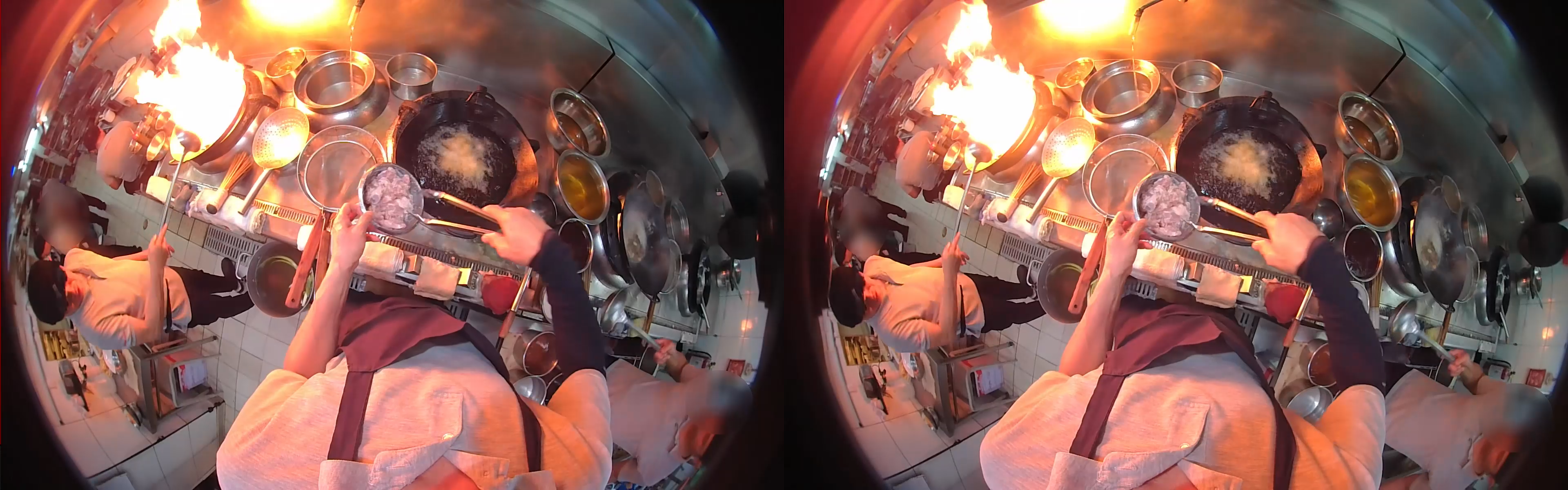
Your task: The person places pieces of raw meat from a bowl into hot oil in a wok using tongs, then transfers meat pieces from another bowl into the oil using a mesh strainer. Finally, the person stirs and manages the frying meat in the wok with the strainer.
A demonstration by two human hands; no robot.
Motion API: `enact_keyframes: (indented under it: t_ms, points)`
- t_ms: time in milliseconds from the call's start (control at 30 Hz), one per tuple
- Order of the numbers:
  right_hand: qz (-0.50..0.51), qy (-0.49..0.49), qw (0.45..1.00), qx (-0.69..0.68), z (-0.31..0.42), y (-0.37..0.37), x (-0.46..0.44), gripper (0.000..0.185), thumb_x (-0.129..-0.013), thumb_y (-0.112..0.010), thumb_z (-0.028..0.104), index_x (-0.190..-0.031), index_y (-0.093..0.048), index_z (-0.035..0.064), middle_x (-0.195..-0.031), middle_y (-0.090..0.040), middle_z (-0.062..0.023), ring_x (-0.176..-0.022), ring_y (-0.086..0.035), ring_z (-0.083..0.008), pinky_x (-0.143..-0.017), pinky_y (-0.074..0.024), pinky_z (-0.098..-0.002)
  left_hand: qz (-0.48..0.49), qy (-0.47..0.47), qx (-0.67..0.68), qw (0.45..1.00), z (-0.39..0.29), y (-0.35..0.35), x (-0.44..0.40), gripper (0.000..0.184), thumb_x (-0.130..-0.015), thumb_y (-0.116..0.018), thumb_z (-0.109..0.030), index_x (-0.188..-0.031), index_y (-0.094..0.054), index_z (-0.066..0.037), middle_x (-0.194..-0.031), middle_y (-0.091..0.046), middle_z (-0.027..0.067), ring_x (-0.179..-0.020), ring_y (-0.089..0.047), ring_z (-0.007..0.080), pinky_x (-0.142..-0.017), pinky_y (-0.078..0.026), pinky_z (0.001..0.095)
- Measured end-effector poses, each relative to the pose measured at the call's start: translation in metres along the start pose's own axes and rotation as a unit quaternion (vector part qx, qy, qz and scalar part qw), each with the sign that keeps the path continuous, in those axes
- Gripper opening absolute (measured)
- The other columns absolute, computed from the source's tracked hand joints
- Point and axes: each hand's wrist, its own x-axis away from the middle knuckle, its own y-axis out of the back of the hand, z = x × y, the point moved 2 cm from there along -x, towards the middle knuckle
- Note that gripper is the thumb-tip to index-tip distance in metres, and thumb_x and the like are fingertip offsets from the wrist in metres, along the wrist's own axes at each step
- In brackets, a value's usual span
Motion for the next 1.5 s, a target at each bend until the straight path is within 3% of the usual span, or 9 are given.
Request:
enact_keyframes:
  t_ms: [200, 367, 500, 667, 800, 933, 1000, 1233, 1500]
  points:
    - [0.007, 0.010, 0.999, 0.035, -0.005, -0.011, -0.009, 0.037, -0.089, -0.066, 0.025, -0.122, -0.063, 0.0090, -0.093, -0.070, -0.0228, -0.092, -0.067, -0.0435, -0.080, -0.0519, -0.0537, -0.016, 0.010, 0.004, 1.000, 0.009, -0.003, -0.004, 0.017, -0.097, -0.066, -0.009, -0.091, -0.051, -0.007, -0.081, -0.056, 0.0029, -0.063, -0.061, 0.0110, -0.049, -0.057, 0.0255]
    - [-0.028, 0.014, 0.997, -0.072, -0.013, 0.023, 0.028, 0.035, -0.089, -0.065, 0.024, -0.121, -0.067, 0.0092, -0.091, -0.070, -0.0219, -0.088, -0.068, -0.0412, -0.078, -0.0527, -0.0487, -0.020, -0.013, 0.011, 1.000, 0.016, -0.011, -0.006, 0.017, -0.096, -0.067, -0.009, -0.093, -0.050, -0.007, -0.079, -0.056, 0.0034, -0.059, -0.062, 0.0128, -0.048, -0.058, 0.0264]
    - [-0.045, -0.054, 0.990, -0.120, -0.030, 0.027, 0.043, 0.032, -0.088, -0.067, 0.024, -0.116, -0.069, 0.0082, -0.092, -0.070, -0.0213, -0.088, -0.069, -0.0395, -0.078, -0.0529, -0.0462, -0.045, 0.031, 0.043, 0.998, 0.022, -0.006, -0.013, 0.020, -0.095, -0.068, -0.009, -0.092, -0.048, -0.008, -0.078, -0.058, 0.0048, -0.058, -0.065, 0.0160, -0.049, -0.058, 0.0279]
    - [-0.017, -0.107, 0.991, -0.078, -0.108, -0.059, 0.004, 0.028, -0.088, -0.068, 0.027, -0.108, -0.071, 0.0070, -0.094, -0.072, -0.0202, -0.095, -0.068, -0.0408, -0.083, -0.0525, -0.0489, -0.007, 0.037, 0.055, 0.998, 0.017, -0.005, -0.011, 0.019, -0.095, -0.069, -0.009, -0.091, -0.050, -0.008, -0.079, -0.059, 0.0045, -0.059, -0.065, 0.0146, -0.049, -0.058, 0.0270]
    - [-0.084, -0.218, 0.972, 0.004, -0.103, -0.061, 0.008, 0.041, -0.088, -0.069, 0.029, -0.123, -0.066, 0.0076, -0.097, -0.072, -0.0202, -0.091, -0.069, -0.0391, -0.082, -0.0533, -0.0455, 0.006, 0.020, 0.027, 0.999, 0.000, -0.013, -0.003, 0.016, -0.096, -0.068, -0.009, -0.092, -0.052, -0.007, -0.080, -0.059, 0.0043, -0.061, -0.064, 0.0132, -0.049, -0.058, 0.0262]
    - [-0.071, -0.079, 0.991, -0.083, -0.032, -0.006, 0.030, 0.046, -0.090, -0.068, 0.028, -0.129, -0.060, 0.0059, -0.100, -0.071, -0.0243, -0.098, -0.067, -0.0423, -0.085, -0.0527, -0.0505, 0.022, 0.004, -0.009, 1.000, -0.004, -0.018, -0.001, 0.015, -0.096, -0.066, -0.008, -0.091, -0.052, -0.005, -0.083, -0.059, 0.0045, -0.064, -0.065, 0.0130, -0.049, -0.058, 0.0260]
    - [-0.077, -0.009, 0.997, -0.023, -0.013, -0.008, 0.029, 0.048, -0.090, -0.068, 0.027, -0.131, -0.059, 0.0063, -0.098, -0.069, -0.0226, -0.095, -0.067, -0.0421, -0.083, -0.0534, -0.0498, 0.029, 0.008, -0.033, 0.999, -0.007, -0.023, 0.001, 0.016, -0.096, -0.065, -0.006, -0.090, -0.050, -0.004, -0.087, -0.058, 0.0054, -0.065, -0.066, 0.0139, -0.048, -0.058, 0.0265]
    - [-0.072, 0.013, 0.997, 0.003, -0.014, -0.008, 0.025, 0.036, -0.092, -0.063, 0.025, -0.124, -0.061, 0.0075, -0.097, -0.070, -0.0210, -0.094, -0.067, -0.0421, -0.082, -0.0535, -0.0512, 0.008, 0.027, -0.028, 0.999, 0.001, -0.014, 0.000, 0.018, -0.095, -0.066, -0.005, -0.088, -0.049, -0.005, -0.085, -0.059, 0.0059, -0.062, -0.065, 0.0133, -0.046, -0.058, 0.0257]
    - [-0.026, -0.062, 0.997, -0.025, -0.049, -0.012, 0.022, 0.029, -0.090, -0.064, 0.026, -0.114, -0.066, 0.0106, -0.094, -0.071, -0.0210, -0.093, -0.068, -0.0420, -0.082, -0.0527, -0.0515, -0.028, 0.040, -0.010, 0.999, 0.004, 0.005, 0.001, 0.017, -0.095, -0.066, -0.006, -0.089, -0.050, -0.006, -0.085, -0.060, 0.0057, -0.059, -0.064, 0.0132, -0.046, -0.058, 0.0260]
